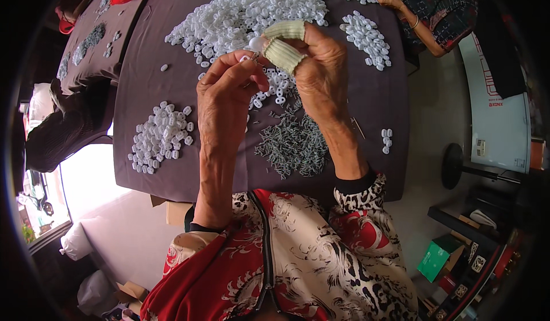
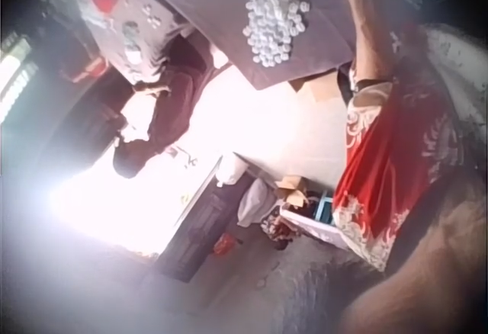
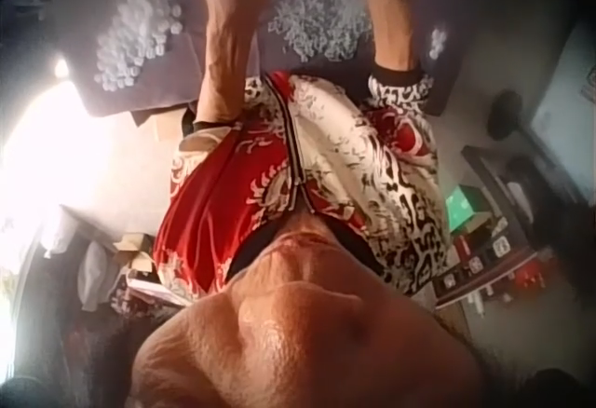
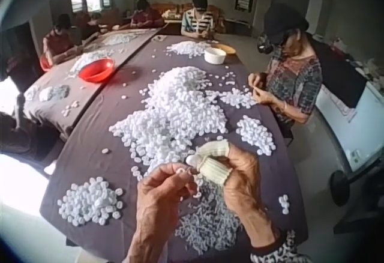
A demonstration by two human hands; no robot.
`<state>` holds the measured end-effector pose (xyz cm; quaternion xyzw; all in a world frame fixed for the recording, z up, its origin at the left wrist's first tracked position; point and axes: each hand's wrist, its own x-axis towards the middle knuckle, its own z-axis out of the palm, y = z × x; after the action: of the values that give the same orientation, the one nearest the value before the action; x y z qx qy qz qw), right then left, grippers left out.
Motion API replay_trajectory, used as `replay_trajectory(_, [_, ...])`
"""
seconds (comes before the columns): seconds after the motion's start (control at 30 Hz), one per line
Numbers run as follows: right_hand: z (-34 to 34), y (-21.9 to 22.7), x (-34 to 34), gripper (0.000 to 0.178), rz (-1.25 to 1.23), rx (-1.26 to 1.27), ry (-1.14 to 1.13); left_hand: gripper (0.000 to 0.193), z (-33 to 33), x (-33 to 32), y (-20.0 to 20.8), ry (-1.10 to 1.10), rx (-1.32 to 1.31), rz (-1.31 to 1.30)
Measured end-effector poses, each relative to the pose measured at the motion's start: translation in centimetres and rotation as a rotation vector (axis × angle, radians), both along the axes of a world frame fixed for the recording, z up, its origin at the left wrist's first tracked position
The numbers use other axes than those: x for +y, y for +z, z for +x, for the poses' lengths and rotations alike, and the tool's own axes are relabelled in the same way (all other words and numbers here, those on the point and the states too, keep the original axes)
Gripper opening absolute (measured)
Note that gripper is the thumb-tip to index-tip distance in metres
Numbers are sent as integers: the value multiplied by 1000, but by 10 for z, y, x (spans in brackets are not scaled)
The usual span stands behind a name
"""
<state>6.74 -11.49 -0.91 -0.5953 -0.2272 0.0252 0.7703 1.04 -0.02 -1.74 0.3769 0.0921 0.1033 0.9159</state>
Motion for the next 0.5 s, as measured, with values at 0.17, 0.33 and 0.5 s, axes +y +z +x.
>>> replay_trajectory(0.17, [2,2,2,15,-47,-5,-24,7,1,-1,1,-6,-24,-58])
replay_trajectory(0.33, [0,7,5,16,-65,-7,-40,7,1,-1,1,24,-36,-45])
replay_trajectory(0.5, [-1,11,9,17,-123,-42,-63,7,1,-2,3,65,-26,-24])
